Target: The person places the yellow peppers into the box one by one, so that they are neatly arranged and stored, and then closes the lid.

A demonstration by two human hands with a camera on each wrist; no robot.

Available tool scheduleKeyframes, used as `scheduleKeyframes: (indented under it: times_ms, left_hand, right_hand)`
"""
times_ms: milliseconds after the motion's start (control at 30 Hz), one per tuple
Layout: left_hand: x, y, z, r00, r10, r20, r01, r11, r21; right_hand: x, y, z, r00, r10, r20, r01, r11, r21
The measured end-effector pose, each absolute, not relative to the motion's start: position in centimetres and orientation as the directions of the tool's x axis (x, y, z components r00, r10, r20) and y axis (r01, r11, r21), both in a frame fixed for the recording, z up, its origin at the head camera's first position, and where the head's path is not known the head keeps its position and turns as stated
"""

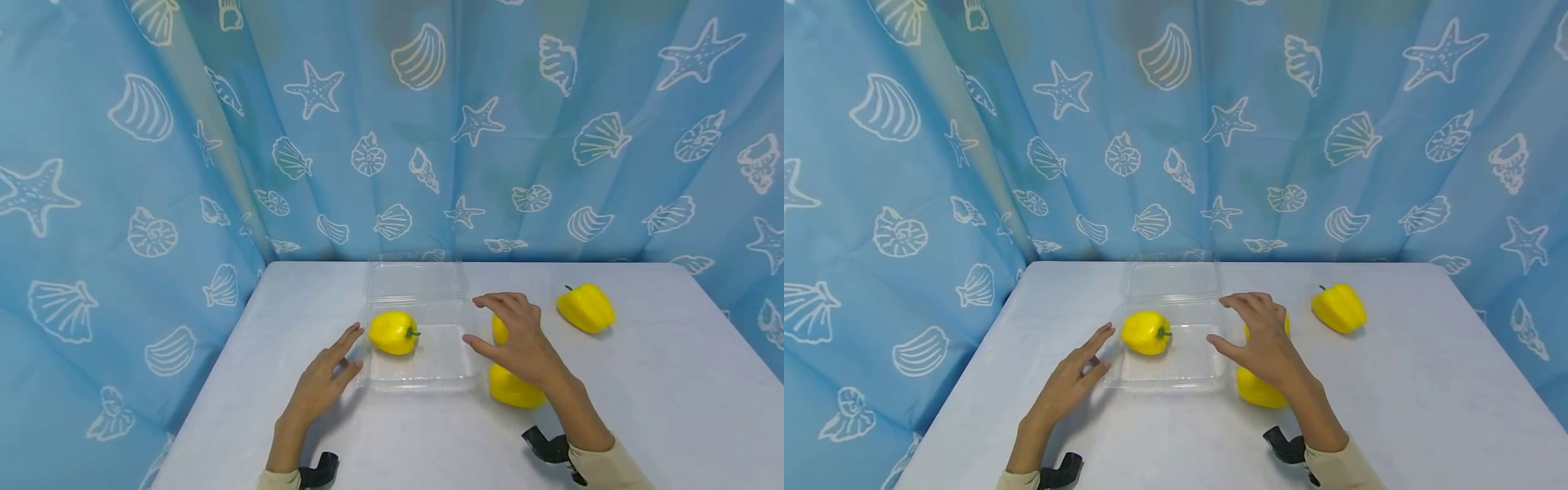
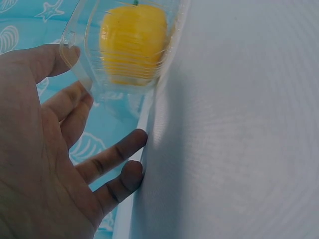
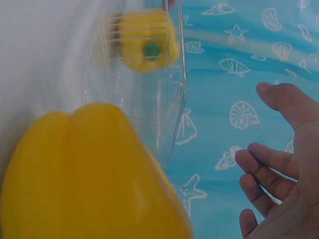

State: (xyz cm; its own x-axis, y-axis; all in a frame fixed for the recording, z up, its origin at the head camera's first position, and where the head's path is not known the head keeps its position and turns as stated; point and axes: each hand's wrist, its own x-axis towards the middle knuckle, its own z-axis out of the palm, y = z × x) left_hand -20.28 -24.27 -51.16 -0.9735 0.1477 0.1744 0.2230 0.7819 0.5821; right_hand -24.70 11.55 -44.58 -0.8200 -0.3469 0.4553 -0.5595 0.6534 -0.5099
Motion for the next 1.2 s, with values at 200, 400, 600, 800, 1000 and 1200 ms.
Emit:
scheduleKeyframes:
  times_ms: [200, 400, 600, 800, 1000, 1200]
  left_hand:
    - [-20.3, -24.4, -51.2, -0.972, 0.15, 0.183, 0.229, 0.786, 0.575]
    - [-20.1, -24.4, -51.2, -0.972, 0.149, 0.183, 0.229, 0.778, 0.585]
    - [-20.1, -24.2, -51.1, -0.971, 0.145, 0.189, 0.229, 0.784, 0.577]
    - [-20.0, -24.1, -50.9, -0.972, 0.149, 0.182, 0.229, 0.78, 0.582]
    - [-20.1, -24.2, -50.9, -0.97, 0.157, 0.188, 0.239, 0.777, 0.583]
    - [-20.1, -24.1, -51.1, -0.97, 0.155, 0.186, 0.236, 0.774, 0.588]
  right_hand:
    - [-24.5, 11.6, -44.7, -0.819, -0.352, 0.454, -0.565, 0.634, -0.528]
    - [-24.3, 11.6, -44.8, -0.828, -0.366, 0.424, -0.554, 0.643, -0.528]
    - [-24.0, 12.0, -44.6, -0.833, -0.362, 0.419, -0.548, 0.65, -0.527]
    - [-23.6, 12.6, -44.6, -0.834, -0.36, 0.417, -0.543, 0.667, -0.51]
    - [-23.3, 13.4, -44.9, -0.815, -0.365, 0.451, -0.568, 0.659, -0.493]
    - [-23.0, 14.2, -45.1, -0.803, -0.377, 0.462, -0.586, 0.641, -0.495]
